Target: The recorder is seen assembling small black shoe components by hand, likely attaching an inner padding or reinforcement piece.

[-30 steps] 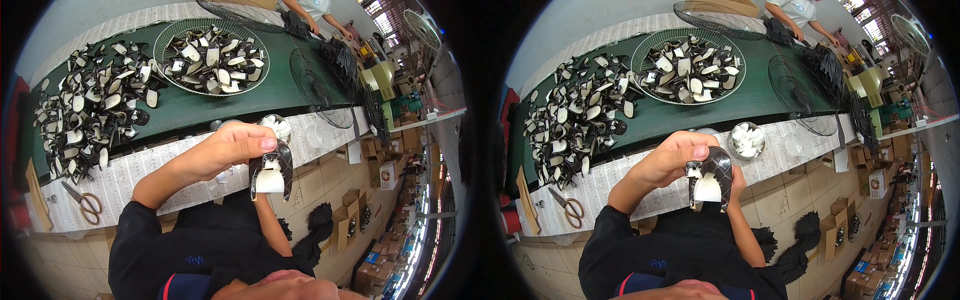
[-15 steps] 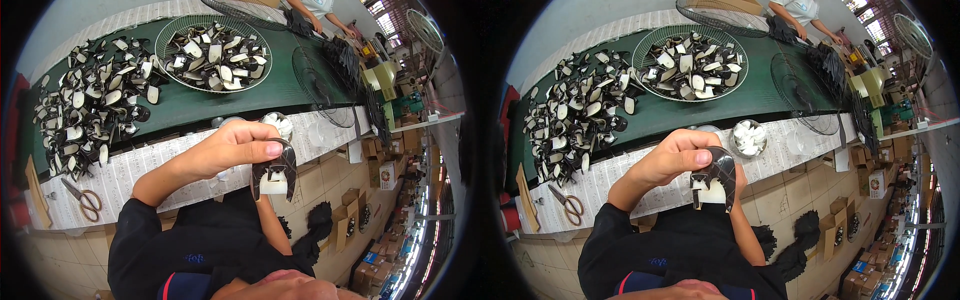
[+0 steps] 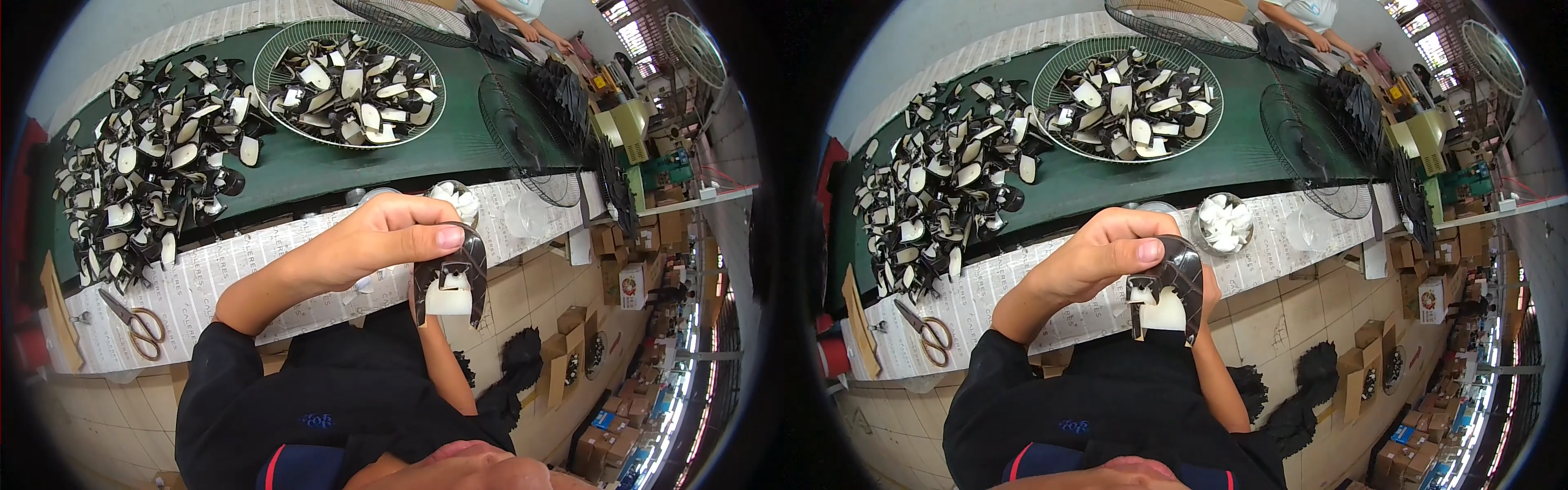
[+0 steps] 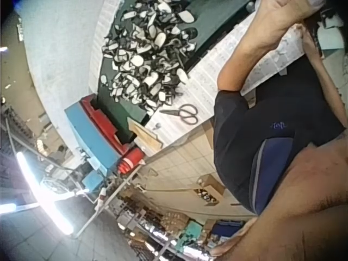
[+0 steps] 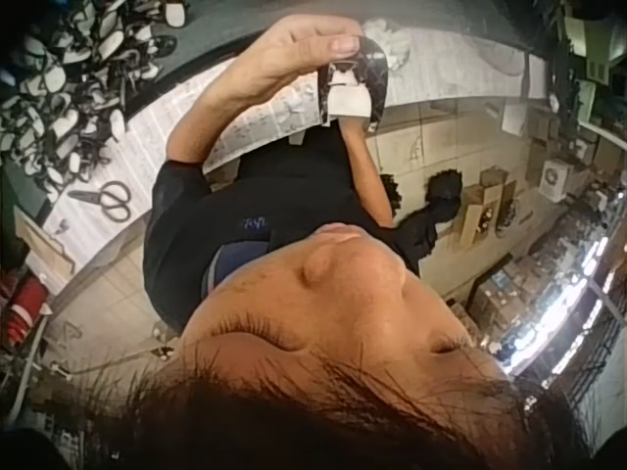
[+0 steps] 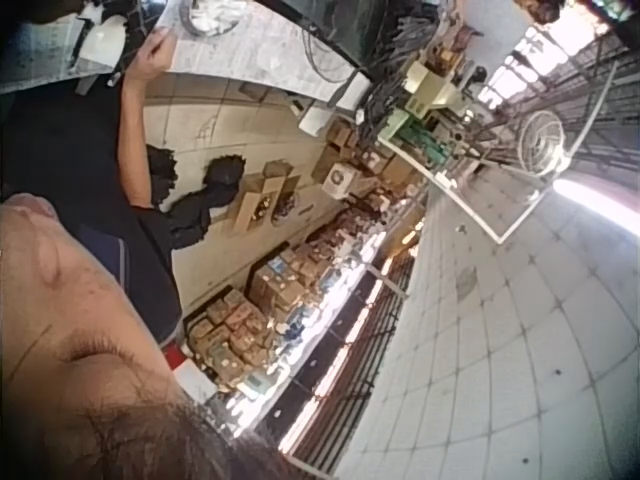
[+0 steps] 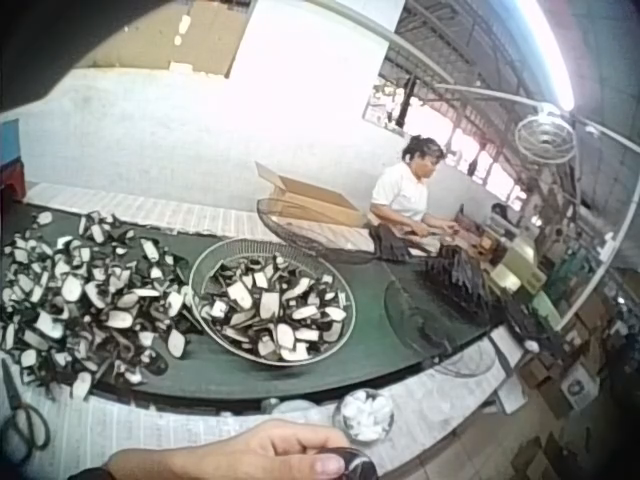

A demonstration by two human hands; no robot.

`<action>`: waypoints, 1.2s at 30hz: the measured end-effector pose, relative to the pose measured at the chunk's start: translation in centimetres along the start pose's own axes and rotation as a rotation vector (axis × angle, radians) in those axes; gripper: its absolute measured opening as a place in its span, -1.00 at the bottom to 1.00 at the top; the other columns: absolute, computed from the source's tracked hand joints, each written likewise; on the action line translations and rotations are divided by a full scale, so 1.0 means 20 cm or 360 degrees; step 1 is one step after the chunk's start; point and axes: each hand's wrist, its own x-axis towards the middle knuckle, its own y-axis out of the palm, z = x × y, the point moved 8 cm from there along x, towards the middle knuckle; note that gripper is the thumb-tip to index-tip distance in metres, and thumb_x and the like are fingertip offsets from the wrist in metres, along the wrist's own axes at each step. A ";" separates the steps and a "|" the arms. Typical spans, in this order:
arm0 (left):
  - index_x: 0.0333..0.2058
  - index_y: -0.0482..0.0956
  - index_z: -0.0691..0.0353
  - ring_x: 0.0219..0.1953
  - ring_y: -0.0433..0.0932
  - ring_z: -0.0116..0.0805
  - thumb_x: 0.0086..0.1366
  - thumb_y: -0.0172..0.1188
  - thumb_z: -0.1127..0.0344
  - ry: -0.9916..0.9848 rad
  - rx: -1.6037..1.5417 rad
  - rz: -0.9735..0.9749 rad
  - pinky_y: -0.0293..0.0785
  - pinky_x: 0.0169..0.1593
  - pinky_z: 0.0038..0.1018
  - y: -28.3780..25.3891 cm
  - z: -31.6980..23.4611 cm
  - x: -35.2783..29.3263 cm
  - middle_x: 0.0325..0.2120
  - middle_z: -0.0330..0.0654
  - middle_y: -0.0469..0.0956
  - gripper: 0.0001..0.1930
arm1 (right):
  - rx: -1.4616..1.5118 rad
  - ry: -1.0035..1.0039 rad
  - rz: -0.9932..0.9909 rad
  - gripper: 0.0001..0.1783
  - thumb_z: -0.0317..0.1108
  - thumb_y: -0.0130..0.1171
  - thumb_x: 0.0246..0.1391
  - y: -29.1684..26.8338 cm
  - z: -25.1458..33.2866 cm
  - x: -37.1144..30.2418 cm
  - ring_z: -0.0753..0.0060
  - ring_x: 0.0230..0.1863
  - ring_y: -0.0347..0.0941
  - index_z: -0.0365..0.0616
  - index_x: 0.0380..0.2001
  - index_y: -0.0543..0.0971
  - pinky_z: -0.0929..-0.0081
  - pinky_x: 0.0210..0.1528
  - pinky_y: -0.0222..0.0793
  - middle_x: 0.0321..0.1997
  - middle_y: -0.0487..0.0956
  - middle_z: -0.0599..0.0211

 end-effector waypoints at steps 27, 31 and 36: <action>-0.30 0.53 0.27 -0.33 0.35 -0.68 0.33 0.07 0.16 -0.0003 -0.0104 0.0060 0.30 -0.22 -0.64 0.01 -0.01 0.00 -0.41 -0.41 0.45 -0.74 | 0.0017 0.0183 0.0038 -0.69 -0.24 0.33 -0.12 -0.06 0.17 0.09 0.50 -0.57 0.33 -0.21 -0.55 0.44 0.52 -0.49 0.26 -0.62 0.43 0.36; -0.35 0.52 0.25 -0.36 0.31 -0.69 0.33 0.07 0.16 -0.0007 -0.0098 0.0061 0.26 -0.25 -0.65 0.00 -0.01 0.00 -0.45 -0.44 0.41 -0.75 | 0.0115 0.0188 -0.0016 -0.70 -0.24 0.33 -0.12 -0.05 0.11 0.07 0.49 -0.56 0.36 -0.21 -0.53 0.46 0.52 -0.48 0.28 -0.61 0.45 0.35; -0.32 0.53 0.37 -0.39 0.42 -0.57 0.23 0.11 0.05 -0.0029 0.0019 -0.0023 0.32 -0.28 -0.61 -0.01 0.00 0.00 -0.47 -0.27 0.50 -0.60 | 0.0235 0.0201 -0.0098 -0.70 -0.23 0.34 -0.13 -0.04 0.02 0.03 0.47 -0.54 0.39 -0.20 -0.50 0.48 0.51 -0.46 0.30 -0.59 0.48 0.33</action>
